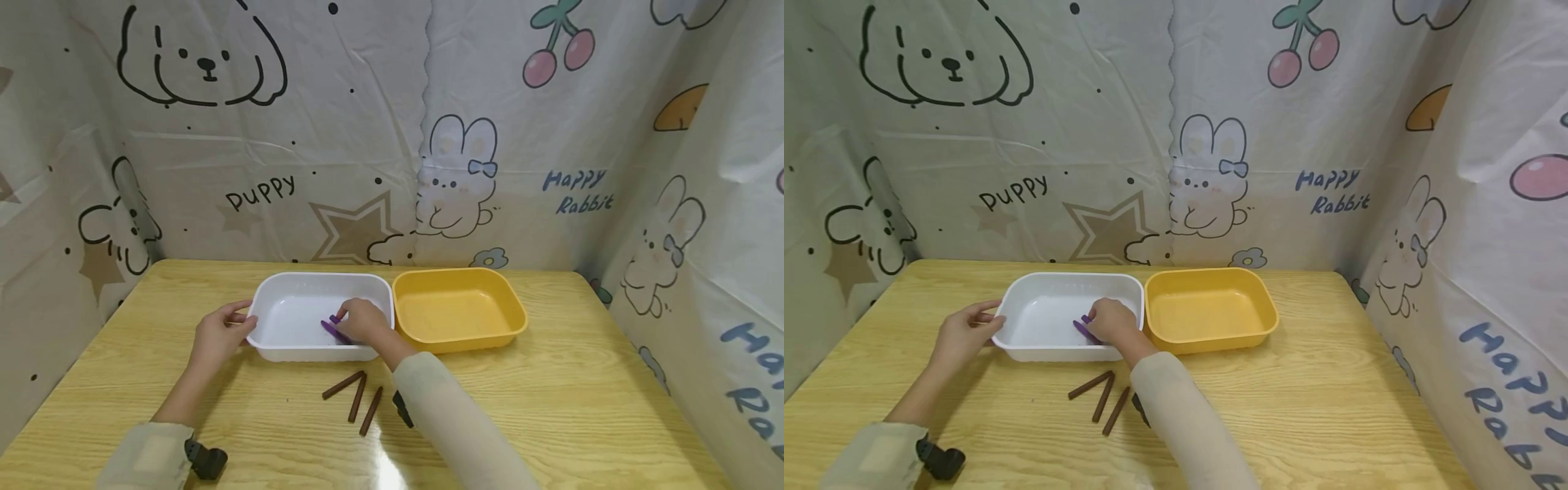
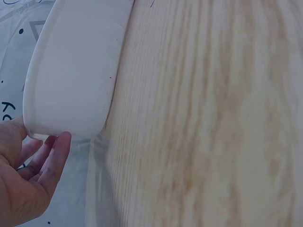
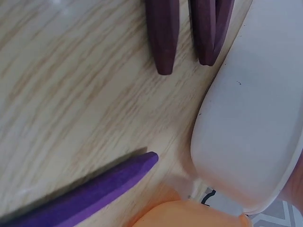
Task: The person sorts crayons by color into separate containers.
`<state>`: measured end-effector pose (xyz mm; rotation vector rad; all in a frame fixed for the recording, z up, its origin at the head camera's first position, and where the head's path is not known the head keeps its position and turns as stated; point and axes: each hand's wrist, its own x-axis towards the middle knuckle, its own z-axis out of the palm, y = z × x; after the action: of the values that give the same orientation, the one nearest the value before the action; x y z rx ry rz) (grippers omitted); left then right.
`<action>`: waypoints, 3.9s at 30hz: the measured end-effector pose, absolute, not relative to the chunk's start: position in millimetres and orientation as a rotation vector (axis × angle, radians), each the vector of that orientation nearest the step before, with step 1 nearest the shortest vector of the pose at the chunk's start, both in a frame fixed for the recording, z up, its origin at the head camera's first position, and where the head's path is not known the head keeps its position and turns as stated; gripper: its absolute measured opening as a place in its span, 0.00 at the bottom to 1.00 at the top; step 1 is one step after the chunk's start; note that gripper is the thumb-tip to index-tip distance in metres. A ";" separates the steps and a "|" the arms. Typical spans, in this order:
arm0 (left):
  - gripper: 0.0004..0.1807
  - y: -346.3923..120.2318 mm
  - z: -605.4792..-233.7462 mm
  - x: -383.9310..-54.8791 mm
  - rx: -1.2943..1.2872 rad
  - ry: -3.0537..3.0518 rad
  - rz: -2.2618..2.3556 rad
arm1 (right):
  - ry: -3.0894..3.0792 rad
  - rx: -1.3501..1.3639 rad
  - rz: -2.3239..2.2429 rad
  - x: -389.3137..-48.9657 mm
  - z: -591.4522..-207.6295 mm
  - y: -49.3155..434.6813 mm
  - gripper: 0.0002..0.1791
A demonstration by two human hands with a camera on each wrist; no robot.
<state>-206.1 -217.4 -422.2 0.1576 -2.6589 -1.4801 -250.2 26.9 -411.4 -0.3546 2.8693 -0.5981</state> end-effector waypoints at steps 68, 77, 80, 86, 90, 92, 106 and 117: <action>0.25 -218.5 -422.9 -205.3 0.158 -2.663 -1.479 | 2.855 -0.501 -0.688 -241.3 -367.1 49.7 0.10; 0.25 -217.0 -422.5 -205.5 0.163 -2.669 -1.471 | 2.827 -0.569 -0.782 -229.9 -359.3 62.6 0.09; 0.26 -216.8 -422.0 -205.2 0.165 -2.668 -1.475 | 2.816 -0.572 -0.783 -224.4 -354.7 67.7 0.09; 0.26 -216.8 -421.9 -205.0 0.170 -2.676 -1.478 | 2.810 -0.606 -0.779 -213.0 -348.8 78.5 0.09; 0.26 -217.2 -422.2 -205.3 0.165 -2.680 -1.476 | 2.815 -0.633 -0.788 -204.1 -347.5 87.1 0.09; 0.26 -217.3 -422.3 -205.2 0.164 -2.679 -1.473 | 2.817 -0.648 -0.797 -199.4 -346.7 91.7 0.09; 0.26 -217.3 -423.1 -205.7 0.172 -2.677 -1.479 | 2.802 -0.654 -0.815 -173.4 -352.1 126.9 0.07; 0.26 -218.6 -424.4 -206.0 0.154 -2.667 -1.472 | 2.808 -0.592 -0.819 -156.9 -371.7 161.3 0.08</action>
<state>-206.0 -218.6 -424.4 0.1535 -2.6668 -1.4722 -156.9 161.3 -371.7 -0.5915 2.8076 -0.8195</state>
